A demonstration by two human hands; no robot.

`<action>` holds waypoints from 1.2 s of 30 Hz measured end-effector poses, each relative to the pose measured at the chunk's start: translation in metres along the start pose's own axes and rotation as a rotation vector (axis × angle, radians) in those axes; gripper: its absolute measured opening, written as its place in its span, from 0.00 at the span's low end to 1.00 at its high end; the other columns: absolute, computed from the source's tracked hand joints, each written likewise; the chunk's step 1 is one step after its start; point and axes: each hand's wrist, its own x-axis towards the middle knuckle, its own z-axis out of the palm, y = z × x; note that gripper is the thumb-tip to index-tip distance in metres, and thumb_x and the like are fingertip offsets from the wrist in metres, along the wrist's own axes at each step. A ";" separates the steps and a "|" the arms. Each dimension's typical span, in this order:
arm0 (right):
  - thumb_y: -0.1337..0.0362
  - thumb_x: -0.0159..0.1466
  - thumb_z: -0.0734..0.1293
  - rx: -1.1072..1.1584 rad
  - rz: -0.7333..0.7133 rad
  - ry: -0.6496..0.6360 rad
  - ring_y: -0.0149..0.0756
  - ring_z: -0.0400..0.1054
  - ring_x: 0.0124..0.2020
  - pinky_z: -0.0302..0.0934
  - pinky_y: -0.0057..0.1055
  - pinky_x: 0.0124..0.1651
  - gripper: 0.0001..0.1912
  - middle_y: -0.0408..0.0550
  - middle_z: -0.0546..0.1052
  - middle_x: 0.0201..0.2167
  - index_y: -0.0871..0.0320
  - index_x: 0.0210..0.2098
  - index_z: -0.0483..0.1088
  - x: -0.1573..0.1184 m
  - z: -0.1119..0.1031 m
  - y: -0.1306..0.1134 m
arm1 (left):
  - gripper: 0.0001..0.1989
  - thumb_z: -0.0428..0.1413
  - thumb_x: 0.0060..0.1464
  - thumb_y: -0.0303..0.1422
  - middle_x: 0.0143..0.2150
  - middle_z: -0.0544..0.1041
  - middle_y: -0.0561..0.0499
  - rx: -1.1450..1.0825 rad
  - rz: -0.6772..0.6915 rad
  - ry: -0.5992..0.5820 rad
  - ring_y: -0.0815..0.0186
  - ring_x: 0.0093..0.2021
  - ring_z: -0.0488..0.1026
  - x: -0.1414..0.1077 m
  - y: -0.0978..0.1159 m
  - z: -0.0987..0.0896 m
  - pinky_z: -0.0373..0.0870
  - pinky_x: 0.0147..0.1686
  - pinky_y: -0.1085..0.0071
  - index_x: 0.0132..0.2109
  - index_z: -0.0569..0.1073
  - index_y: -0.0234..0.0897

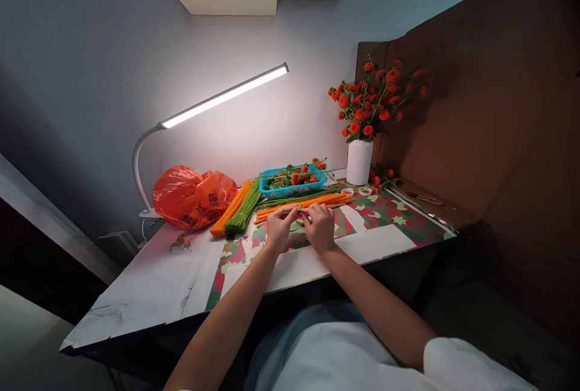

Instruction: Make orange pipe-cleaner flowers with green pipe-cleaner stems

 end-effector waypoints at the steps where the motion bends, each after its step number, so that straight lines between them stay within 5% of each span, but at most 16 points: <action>1: 0.65 0.63 0.64 -0.016 -0.007 -0.001 0.40 0.62 0.36 0.48 0.36 0.39 0.06 0.47 0.75 0.31 0.54 0.36 0.74 0.000 0.000 -0.001 | 0.16 0.66 0.37 0.42 0.32 0.81 0.47 0.000 0.001 0.006 0.61 0.35 0.76 0.000 0.001 0.000 0.73 0.41 0.63 0.32 0.79 0.35; 10: 0.67 0.60 0.66 -0.049 0.049 0.012 0.40 0.62 0.36 0.48 0.36 0.40 0.04 0.46 0.74 0.31 0.56 0.33 0.74 -0.002 0.003 0.004 | 0.15 0.64 0.42 0.40 0.36 0.81 0.45 0.076 -0.005 -0.097 0.60 0.37 0.76 -0.001 0.003 -0.002 0.72 0.40 0.65 0.36 0.80 0.35; 16: 0.66 0.60 0.66 -0.015 0.097 0.035 0.38 0.63 0.36 0.48 0.35 0.40 0.03 0.46 0.73 0.29 0.57 0.32 0.73 -0.001 0.002 0.003 | 0.12 0.62 0.45 0.37 0.41 0.80 0.44 0.203 0.160 -0.097 0.59 0.42 0.76 0.003 -0.007 -0.003 0.73 0.42 0.65 0.37 0.79 0.35; 24: 0.68 0.63 0.61 0.098 0.136 -0.004 0.38 0.64 0.36 0.52 0.34 0.40 0.07 0.47 0.72 0.31 0.57 0.29 0.69 -0.002 0.005 0.008 | 0.07 0.58 0.52 0.37 0.32 0.78 0.48 0.507 0.429 -0.123 0.64 0.33 0.75 -0.001 -0.005 -0.003 0.74 0.32 0.69 0.32 0.76 0.37; 28: 0.67 0.64 0.60 0.185 0.128 -0.011 0.39 0.64 0.37 0.55 0.34 0.40 0.08 0.48 0.71 0.32 0.57 0.30 0.67 -0.001 0.007 0.011 | 0.08 0.56 0.53 0.37 0.28 0.76 0.50 0.619 0.409 -0.159 0.65 0.29 0.74 -0.001 0.001 -0.006 0.72 0.30 0.70 0.31 0.73 0.37; 36: 0.67 0.63 0.59 0.277 0.117 -0.063 0.39 0.64 0.35 0.58 0.34 0.39 0.08 0.48 0.70 0.31 0.56 0.28 0.64 0.000 0.008 0.014 | 0.08 0.51 0.56 0.33 0.37 0.77 0.46 0.739 0.338 -0.397 0.63 0.35 0.74 0.003 0.004 -0.012 0.70 0.36 0.67 0.37 0.74 0.36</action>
